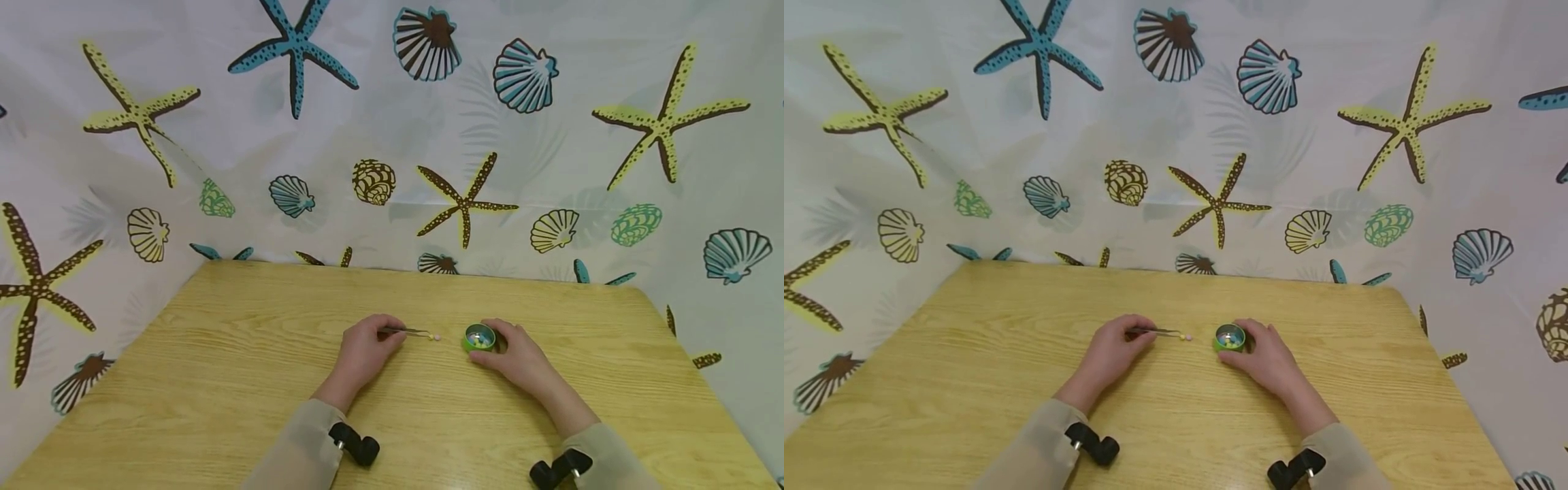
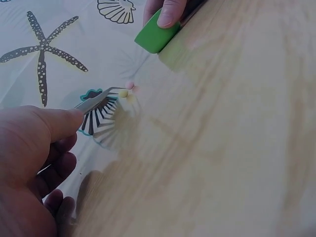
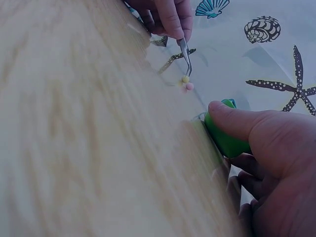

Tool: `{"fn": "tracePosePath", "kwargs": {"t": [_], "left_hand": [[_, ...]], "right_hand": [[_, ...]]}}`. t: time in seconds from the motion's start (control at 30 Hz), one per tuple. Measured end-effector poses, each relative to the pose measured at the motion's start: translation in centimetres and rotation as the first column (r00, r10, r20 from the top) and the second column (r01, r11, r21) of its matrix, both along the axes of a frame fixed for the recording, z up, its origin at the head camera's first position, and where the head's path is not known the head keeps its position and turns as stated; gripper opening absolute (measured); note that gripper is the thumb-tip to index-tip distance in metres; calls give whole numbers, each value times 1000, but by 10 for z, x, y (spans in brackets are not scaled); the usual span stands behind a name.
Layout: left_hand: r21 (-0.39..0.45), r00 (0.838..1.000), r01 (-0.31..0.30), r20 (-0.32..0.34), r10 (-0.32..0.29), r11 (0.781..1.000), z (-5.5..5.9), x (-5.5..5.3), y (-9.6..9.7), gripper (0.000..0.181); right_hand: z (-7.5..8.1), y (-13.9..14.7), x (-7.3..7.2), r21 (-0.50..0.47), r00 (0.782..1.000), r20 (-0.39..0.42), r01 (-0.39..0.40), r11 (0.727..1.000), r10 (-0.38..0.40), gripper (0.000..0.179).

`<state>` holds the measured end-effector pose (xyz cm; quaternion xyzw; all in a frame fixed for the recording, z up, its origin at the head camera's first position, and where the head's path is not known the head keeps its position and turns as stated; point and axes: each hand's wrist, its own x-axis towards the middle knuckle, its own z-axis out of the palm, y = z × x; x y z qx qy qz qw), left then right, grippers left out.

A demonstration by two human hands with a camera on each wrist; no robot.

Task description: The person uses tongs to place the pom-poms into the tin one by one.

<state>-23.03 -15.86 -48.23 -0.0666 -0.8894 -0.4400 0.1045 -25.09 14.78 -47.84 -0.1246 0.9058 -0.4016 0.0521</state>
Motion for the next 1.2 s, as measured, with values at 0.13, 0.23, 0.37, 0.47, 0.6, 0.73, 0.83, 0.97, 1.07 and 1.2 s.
{"fn": "tracePosePath", "kwargs": {"t": [0.13,0.23,0.37,0.47,0.6,0.73,0.83,0.97,1.07,1.2], "left_hand": [[-10,1000,2,-9,-2,1000,-2,-1,0,9],[-7,1000,2,-3,-2,1000,-3,-2,0,9],[-7,1000,8,-9,-8,1000,-3,-2,-1,9],[-7,1000,9,-10,-9,1000,-3,-1,0,9],[-9,1000,8,-4,-8,1000,-2,-1,0,10],[-8,1000,5,5,-5,1000,-2,-1,1,12],[-13,1000,1,2,-1,1000,-1,-2,2,13],[-35,1000,3,-20,-3,999,-1,-1,3,12],[-50,999,2,-33,-3,999,-1,-1,3,12],[-55,1000,-5,-31,3,998,-1,-1,5,11]], "right_hand": [[1,0,0,-7,1000,-1,-2,1000,2,75],[1,0,1,-6,1000,0,-1,1000,1,75],[2,-1,0,-7,1000,6,0,1000,0,76],[2,-1,0,-2,1000,1,-5,1000,5,76],[2,-1,0,-2,1000,-1,-9,1000,9,76],[1,0,1,-8,1000,2,-9,1000,9,75],[0,1,0,-6,1000,0,-10,1000,10,75],[0,1,0,-1,1000,0,-9,1000,9,76],[0,1,0,-1,1000,-1,-11,1000,11,76],[1,1,1,-2,1000,1,-11,1000,11,77]]}}
